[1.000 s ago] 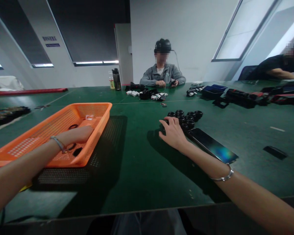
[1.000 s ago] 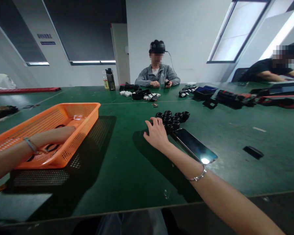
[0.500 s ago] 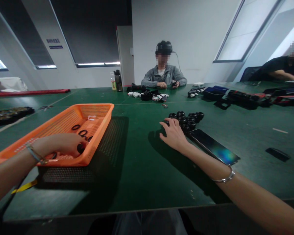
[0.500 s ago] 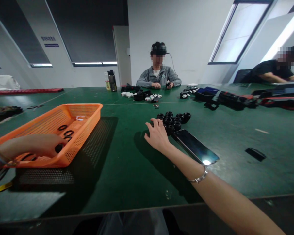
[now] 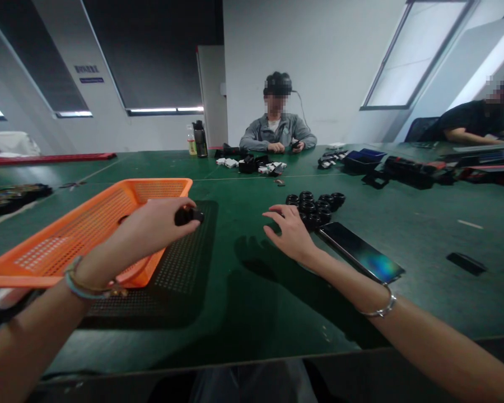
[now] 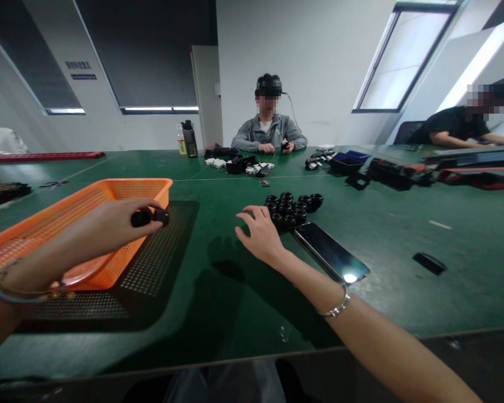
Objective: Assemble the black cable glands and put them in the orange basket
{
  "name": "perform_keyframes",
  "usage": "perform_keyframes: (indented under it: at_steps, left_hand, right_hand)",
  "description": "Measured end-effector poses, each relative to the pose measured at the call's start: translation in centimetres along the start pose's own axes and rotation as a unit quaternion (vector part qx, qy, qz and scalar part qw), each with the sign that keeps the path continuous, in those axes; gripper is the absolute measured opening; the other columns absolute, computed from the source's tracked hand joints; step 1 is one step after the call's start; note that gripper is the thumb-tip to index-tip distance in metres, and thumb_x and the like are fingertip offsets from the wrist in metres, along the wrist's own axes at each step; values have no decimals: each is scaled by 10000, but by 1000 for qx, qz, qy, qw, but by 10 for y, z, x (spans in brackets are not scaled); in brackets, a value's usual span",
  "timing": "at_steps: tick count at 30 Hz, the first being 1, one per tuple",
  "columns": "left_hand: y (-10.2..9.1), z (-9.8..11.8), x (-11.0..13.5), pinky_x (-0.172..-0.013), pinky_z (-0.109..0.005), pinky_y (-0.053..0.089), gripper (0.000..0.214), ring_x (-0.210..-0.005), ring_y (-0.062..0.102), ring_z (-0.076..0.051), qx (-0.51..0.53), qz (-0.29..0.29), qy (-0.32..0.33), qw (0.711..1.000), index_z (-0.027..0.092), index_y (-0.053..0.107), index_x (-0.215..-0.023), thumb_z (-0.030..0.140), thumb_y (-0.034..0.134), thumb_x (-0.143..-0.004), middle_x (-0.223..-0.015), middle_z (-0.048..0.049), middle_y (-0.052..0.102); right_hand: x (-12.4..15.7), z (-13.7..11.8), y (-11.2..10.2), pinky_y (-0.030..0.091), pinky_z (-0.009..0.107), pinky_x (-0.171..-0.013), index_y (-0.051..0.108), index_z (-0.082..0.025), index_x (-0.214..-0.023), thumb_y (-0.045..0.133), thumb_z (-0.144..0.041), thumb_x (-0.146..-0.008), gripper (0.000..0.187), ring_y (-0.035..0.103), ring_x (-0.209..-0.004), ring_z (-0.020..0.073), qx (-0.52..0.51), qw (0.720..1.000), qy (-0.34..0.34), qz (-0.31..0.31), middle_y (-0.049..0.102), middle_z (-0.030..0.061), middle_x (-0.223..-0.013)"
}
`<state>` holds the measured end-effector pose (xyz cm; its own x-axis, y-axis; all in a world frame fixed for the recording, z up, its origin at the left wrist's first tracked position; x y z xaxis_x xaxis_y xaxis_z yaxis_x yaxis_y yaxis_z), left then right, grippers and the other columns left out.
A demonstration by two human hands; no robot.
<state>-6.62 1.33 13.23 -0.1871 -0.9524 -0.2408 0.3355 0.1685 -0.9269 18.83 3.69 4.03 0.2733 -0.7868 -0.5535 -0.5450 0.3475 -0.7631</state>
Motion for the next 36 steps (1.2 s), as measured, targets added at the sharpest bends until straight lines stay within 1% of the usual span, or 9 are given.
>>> perform_keyframes:
  at_steps: [2, 5, 7, 9, 14, 18, 21, 26, 36]
  left_hand:
    - [22, 29, 7, -786, -335, 432, 350, -833, 592, -230, -9, -33, 68, 997, 212, 622, -1000, 395, 537, -713, -890, -47, 653]
    - [57, 58, 14, -793, -340, 445, 315, -849, 582, -217, 23, -67, 120, 990, 208, 596, -1023, 344, 504, -754, -941, -59, 608]
    - [77, 67, 14, -776, -337, 458, 299, -823, 578, -204, 48, -78, 147, 985, 212, 578, -1032, 317, 497, -765, -944, -56, 572]
    - [92, 68, 11, -790, -350, 462, 301, -851, 567, -209, 77, -70, 152, 983, 207, 550, -1047, 281, 493, -760, -951, -57, 540]
    - [119, 59, 2, -899, -363, 429, 508, -1001, 501, -211, 196, -58, 116, 972, 140, 367, -1163, 181, 533, -685, -1120, -113, 434]
    - [137, 49, -2, -857, -362, 442, 315, -942, 519, -184, 242, -81, 59, 965, 139, 411, -1022, 96, 453, -713, -1014, -90, 489]
    - [140, 44, -3, -839, -364, 447, 253, -912, 540, -190, 262, -52, 24, 963, 156, 473, -954, 150, 534, -708, -963, -63, 539]
    - [136, 37, -1, -793, -328, 470, 272, -878, 582, -188, 296, -14, 27, 955, 190, 592, -954, 257, 621, -691, -942, -38, 602]
    - [153, 36, -2, -786, -288, 489, 431, -870, 611, -165, 482, -47, -24, 875, 142, 543, -1057, 272, 659, -663, -958, -64, 639]
  right_hand:
    - [3, -8, 6, 438, 384, -782, 597, -164, -1021, 412, -334, -837, 312, 541, -882, 218, -158, 983, 19, -96, 602, 97, -930]
    - [10, -21, 20, 426, 272, -558, 536, -162, -1086, 343, -465, -848, 431, 544, -629, 141, -397, 884, 85, -231, 599, 43, -756]
    - [13, -25, 27, 401, 244, -530, 557, -161, -1006, 424, -525, -798, 440, 505, -569, 112, -472, 841, 112, -238, 554, 6, -672]
    - [14, -24, 30, 386, 237, -518, 572, -160, -929, 510, -516, -749, 404, 465, -528, 94, -497, 829, 142, -215, 513, -21, -632]
    - [12, -14, 26, 397, 237, -541, 573, -166, -993, 597, -333, -698, 340, 473, -556, 93, -469, 848, 192, -156, 540, -24, -684]
    - [11, -11, 23, 456, 277, -675, 600, -184, -1010, 628, -190, -636, 375, 561, -689, 126, -438, 864, 195, -157, 607, -4, -792]
    - [12, -11, 24, 451, 328, -808, 626, -185, -1008, 616, -154, -635, 375, 597, -813, 155, -428, 869, 190, -161, 650, 22, -892]
    - [12, -7, 28, 458, 362, -840, 620, -181, -1035, 631, -190, -641, 394, 617, -848, 175, -433, 866, 200, -146, 665, 43, -933]
    - [14, -8, 24, 477, 366, -846, 614, -166, -1029, 615, -181, -632, 398, 626, -912, 199, -450, 866, 168, -140, 672, 64, -962]
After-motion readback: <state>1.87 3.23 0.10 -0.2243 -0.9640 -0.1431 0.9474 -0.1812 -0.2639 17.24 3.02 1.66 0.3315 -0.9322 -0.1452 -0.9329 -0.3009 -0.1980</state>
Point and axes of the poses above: each hand's wrist, its own x-axis away from the middle knuckle, its own y-axis out of the palm, z = x × y, the point moved 3 cm from there along -x, towards the middle knuckle
